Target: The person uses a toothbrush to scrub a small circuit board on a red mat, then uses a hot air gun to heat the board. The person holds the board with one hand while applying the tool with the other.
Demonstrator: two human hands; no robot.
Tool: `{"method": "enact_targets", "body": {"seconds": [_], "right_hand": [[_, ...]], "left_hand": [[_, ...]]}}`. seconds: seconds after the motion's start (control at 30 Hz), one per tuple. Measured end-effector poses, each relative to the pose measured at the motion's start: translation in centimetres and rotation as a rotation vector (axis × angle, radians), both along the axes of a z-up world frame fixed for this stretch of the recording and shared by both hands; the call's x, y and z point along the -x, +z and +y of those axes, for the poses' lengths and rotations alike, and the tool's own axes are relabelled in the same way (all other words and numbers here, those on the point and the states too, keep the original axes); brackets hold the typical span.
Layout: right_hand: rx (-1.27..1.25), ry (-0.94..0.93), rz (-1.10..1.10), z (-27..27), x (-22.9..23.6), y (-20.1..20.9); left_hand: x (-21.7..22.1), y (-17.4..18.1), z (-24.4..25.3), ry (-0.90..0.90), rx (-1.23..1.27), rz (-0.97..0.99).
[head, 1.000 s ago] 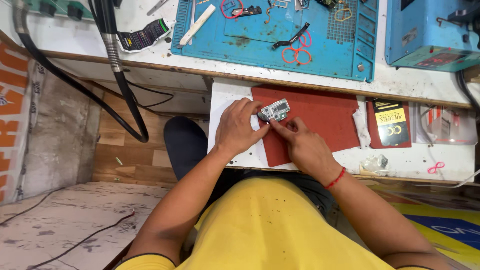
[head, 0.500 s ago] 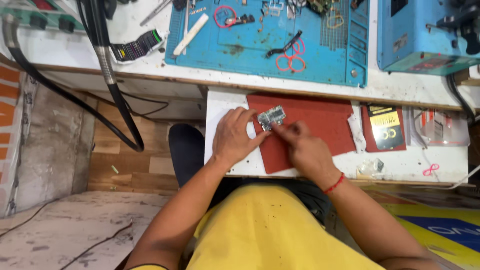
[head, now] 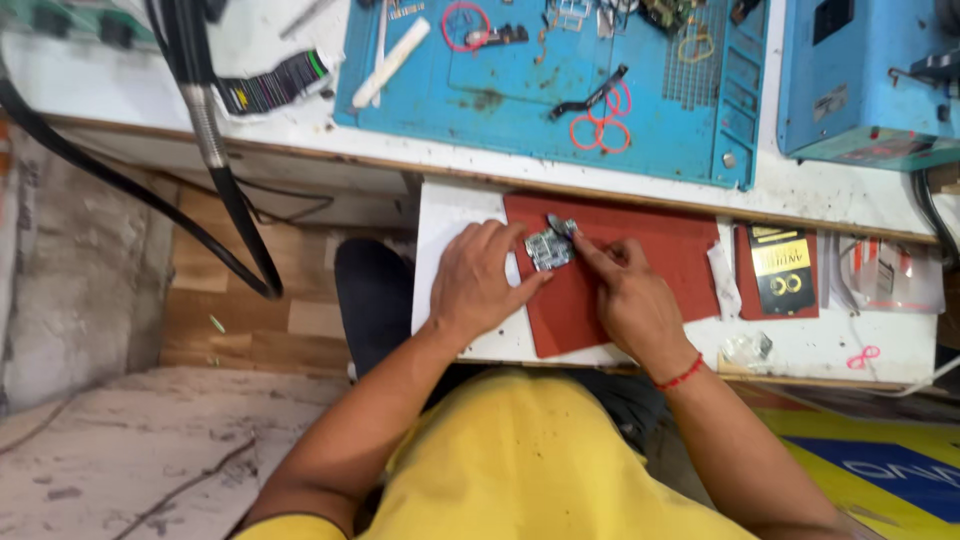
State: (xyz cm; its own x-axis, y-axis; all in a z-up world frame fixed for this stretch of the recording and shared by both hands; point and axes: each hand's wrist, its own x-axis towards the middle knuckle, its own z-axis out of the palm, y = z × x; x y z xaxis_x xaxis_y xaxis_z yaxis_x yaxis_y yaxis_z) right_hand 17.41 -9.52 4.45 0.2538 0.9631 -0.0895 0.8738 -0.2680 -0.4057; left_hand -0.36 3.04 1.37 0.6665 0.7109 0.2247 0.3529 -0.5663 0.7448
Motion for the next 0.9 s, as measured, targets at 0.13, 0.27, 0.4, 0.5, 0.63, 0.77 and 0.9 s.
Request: {"method": "enact_targets", "body": {"seconds": [0.13, 0.27, 0.4, 0.5, 0.63, 0.77, 0.9], "right_hand": [[0.145, 0.036, 0.034, -0.9, 0.7, -0.2], [-0.007, -0.035, 0.087, -1.7, -0.6, -0.4], [0.019, -0.07, 0.134, -3.4, 0.5, -0.3], [0.022, -0.168, 0.001, -1.6, 0.0, -1.4], [0.073, -0.062, 0.055, -1.6, 0.1, -0.5], [0.067, 0.001, 0.033, -2.7, 0.0, -0.7], [-0.023, -0.1, 0.04, -1.7, 0.0, -1.1]], "left_hand": [[0.3, -0.3, -0.5, 0.018, -0.041, -0.014], [0.0, 0.0, 0.0, 0.005, -0.046, 0.017], [-0.3, 0.2, 0.1, 0.0, -0.042, 0.03], [-0.3, 0.1, -0.7, -0.005, -0.039, 0.032], [-0.9, 0.5, 0.4, -0.001, -0.077, 0.037], [-0.6, 0.1, -0.4, 0.004, -0.073, 0.048], [-0.6, 0.5, -0.3, -0.016, -0.082, 0.034]]}}
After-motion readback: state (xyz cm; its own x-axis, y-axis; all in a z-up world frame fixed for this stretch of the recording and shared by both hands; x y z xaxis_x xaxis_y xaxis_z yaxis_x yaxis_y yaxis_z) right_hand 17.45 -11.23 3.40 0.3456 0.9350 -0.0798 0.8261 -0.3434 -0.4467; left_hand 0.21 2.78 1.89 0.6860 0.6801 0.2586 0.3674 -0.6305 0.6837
